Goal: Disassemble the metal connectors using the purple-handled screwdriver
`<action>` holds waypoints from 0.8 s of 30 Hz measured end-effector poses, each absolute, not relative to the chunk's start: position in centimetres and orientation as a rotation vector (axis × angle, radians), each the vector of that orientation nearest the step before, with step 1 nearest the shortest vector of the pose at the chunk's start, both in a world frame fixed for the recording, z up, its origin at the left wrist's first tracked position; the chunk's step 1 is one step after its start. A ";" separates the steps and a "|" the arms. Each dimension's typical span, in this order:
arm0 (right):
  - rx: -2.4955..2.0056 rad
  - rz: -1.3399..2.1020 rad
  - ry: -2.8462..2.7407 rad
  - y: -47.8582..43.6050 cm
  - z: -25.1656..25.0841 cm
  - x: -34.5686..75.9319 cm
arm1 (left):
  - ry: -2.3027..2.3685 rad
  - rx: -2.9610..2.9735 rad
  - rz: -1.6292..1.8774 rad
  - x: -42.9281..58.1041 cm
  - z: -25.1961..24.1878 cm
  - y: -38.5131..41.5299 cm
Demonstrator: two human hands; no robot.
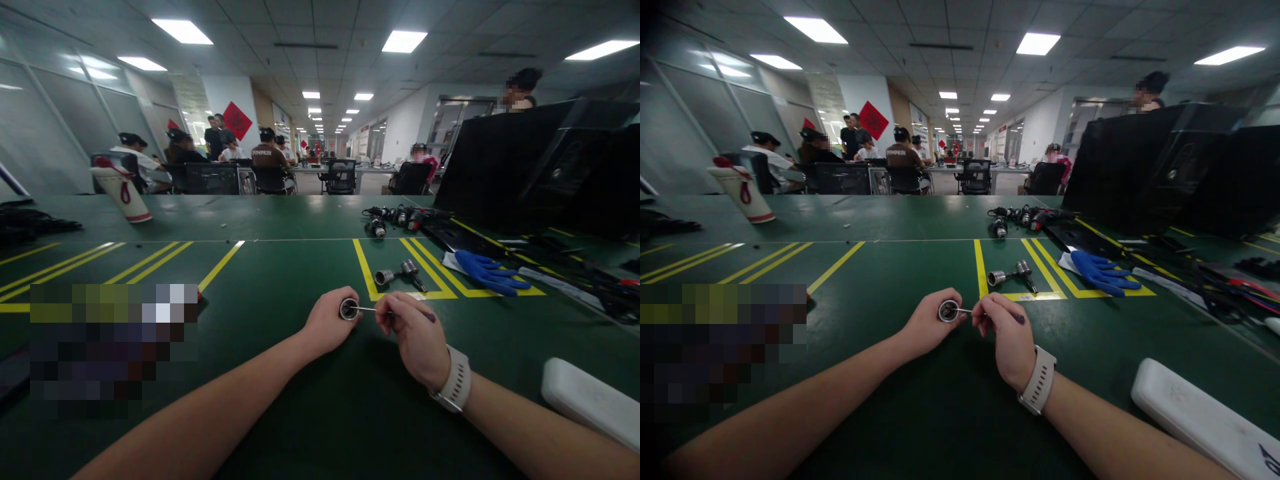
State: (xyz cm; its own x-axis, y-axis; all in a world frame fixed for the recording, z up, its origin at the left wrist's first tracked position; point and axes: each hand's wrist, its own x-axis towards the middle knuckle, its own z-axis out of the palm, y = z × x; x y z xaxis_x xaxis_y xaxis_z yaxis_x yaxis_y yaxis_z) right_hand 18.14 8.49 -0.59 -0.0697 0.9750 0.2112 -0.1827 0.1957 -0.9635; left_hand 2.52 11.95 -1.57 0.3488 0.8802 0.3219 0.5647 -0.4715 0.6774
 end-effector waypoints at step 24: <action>-0.878 1.269 -1.200 8.3 -0.4 18.0 | 1.274 2.104 0.962 2.6 -1.3 11.9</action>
State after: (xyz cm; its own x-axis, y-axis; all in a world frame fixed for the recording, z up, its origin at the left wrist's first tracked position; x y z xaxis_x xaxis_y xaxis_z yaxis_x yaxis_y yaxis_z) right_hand 17.99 8.31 -0.43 -0.0972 0.9809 0.1685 -0.2229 0.1435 -0.9642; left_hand 2.63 11.86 -1.26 0.3138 0.8962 0.3137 0.5470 -0.4407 0.7118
